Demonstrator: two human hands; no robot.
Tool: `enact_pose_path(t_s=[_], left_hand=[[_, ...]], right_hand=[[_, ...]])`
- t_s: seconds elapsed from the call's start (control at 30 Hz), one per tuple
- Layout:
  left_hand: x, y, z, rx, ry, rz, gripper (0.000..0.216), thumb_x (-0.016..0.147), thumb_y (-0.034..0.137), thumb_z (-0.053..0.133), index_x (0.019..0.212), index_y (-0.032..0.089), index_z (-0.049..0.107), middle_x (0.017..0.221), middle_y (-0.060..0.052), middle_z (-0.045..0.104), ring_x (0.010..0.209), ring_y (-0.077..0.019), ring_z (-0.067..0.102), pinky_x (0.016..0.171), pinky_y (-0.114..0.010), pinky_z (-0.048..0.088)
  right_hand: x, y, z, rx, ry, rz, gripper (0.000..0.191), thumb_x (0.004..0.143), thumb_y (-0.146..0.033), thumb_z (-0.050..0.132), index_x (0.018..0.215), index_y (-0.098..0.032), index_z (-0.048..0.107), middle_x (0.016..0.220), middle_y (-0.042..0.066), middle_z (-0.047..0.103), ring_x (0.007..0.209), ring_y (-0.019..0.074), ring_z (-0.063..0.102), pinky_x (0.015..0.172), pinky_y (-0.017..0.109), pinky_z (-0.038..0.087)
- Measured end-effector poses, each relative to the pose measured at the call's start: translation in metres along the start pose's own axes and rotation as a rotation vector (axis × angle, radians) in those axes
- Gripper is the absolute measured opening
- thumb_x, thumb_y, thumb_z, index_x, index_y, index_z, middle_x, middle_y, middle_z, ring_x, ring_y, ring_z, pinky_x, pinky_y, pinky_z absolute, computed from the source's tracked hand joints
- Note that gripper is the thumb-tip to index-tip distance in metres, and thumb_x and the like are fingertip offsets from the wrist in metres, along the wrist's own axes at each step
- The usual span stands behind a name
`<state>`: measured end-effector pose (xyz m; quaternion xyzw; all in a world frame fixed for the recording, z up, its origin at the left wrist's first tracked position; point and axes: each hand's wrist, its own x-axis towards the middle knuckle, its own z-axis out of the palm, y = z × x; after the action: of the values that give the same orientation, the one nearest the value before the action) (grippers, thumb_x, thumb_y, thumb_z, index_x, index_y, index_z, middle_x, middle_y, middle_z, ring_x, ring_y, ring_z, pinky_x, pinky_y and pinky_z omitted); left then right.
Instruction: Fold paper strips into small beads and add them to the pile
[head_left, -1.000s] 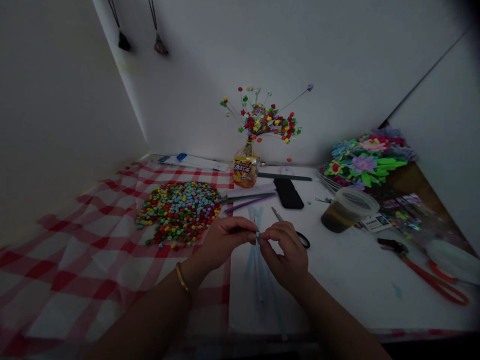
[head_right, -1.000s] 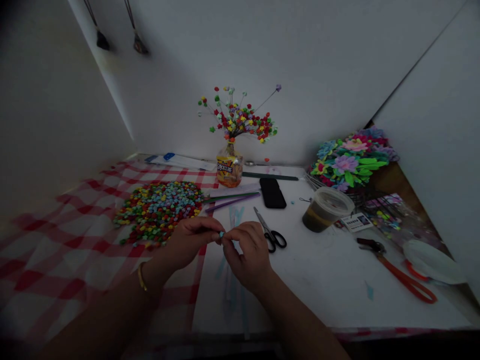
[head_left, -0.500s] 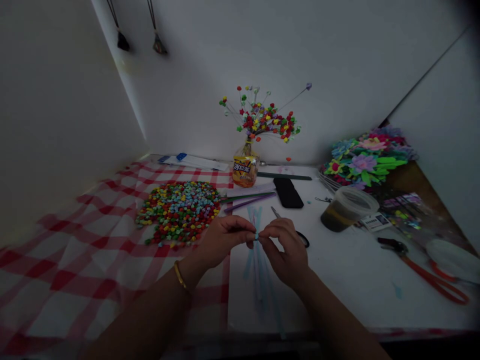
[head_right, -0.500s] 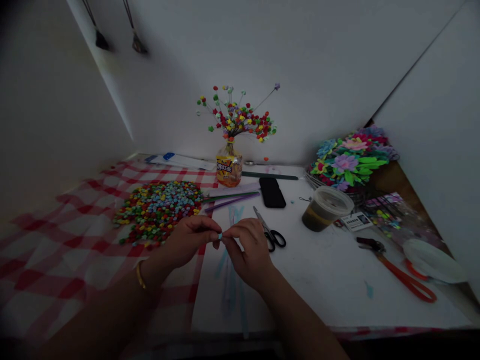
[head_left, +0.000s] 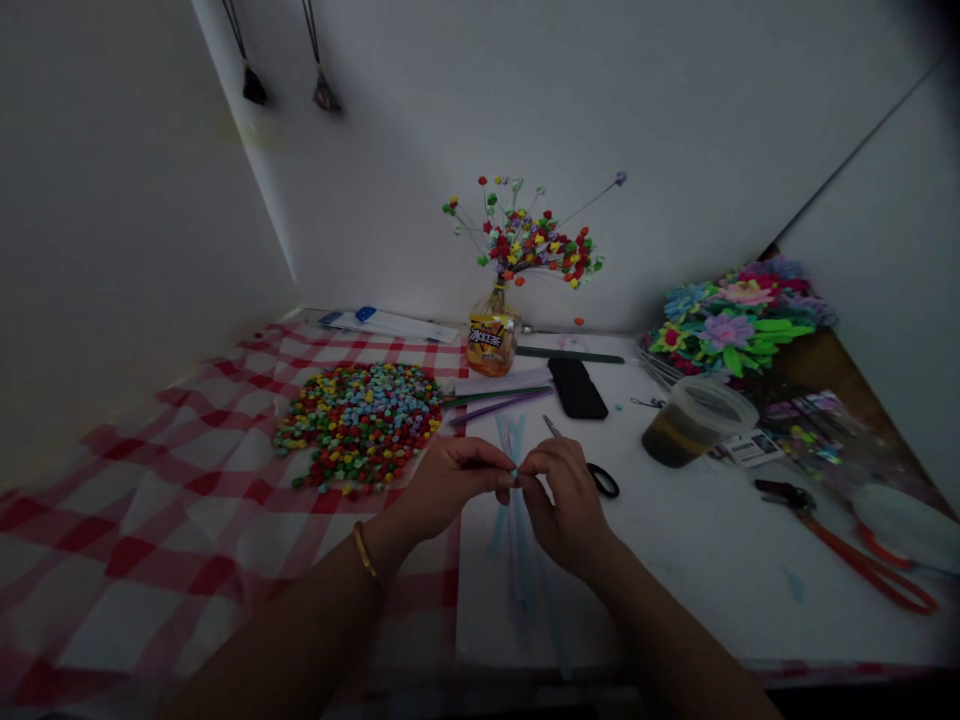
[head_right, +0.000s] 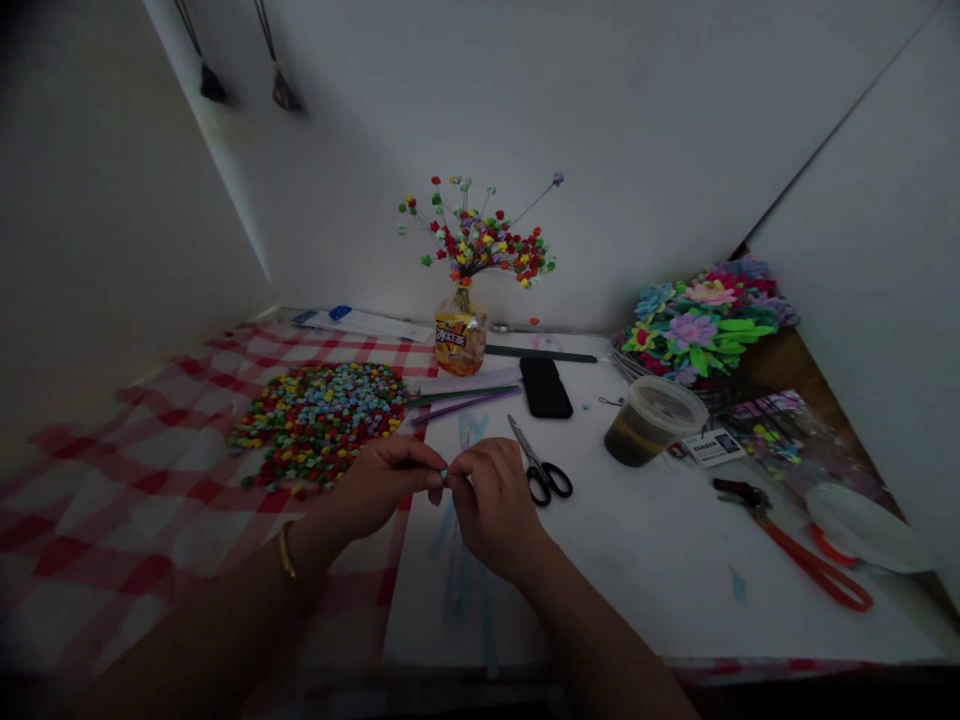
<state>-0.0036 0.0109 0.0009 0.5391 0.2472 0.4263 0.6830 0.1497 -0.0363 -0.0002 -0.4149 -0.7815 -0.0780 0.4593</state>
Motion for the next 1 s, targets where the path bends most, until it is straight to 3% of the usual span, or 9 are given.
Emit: enact_pose_path(t_s=[0.4,0.83,1.0], left_hand=[[0.001,0.002,-0.005,0.025,-0.007,0.089,0.008,0.065,0.014,0.072,0.073,0.014,0.072,0.059,-0.002,0.067,0.056,-0.0115,0.060,0.059,-0.023,0.049],[0.001,0.000,-0.007,0.032,-0.003,0.033,0.017,0.058,0.016,0.077,0.074,0.014,0.072,0.059,-0.002,0.068,0.055,-0.0134,0.062,0.058,-0.025,0.050],[0.004,0.001,-0.010,0.062,-0.029,0.074,0.011,0.065,0.018,0.073,0.075,0.013,0.072,0.061,-0.003,0.067,0.058,-0.0133,0.062,0.060,-0.025,0.049]], right_hand=[[-0.001,0.002,-0.001,0.032,0.128,0.014,0.010,0.082,-0.012,0.055,0.087,-0.021,0.056,0.076,0.003,0.061,0.076,0.0184,0.055,0.071,0.037,0.042],[-0.002,0.002,0.000,0.000,-0.002,0.063,0.010,0.083,-0.012,0.047,0.077,-0.019,0.050,0.074,0.004,0.057,0.077,0.0190,0.052,0.073,0.037,0.041],[-0.002,0.006,0.002,0.030,0.010,0.062,0.007,0.083,-0.014,0.051,0.081,-0.020,0.054,0.075,0.003,0.060,0.078,0.0187,0.053,0.074,0.036,0.041]])
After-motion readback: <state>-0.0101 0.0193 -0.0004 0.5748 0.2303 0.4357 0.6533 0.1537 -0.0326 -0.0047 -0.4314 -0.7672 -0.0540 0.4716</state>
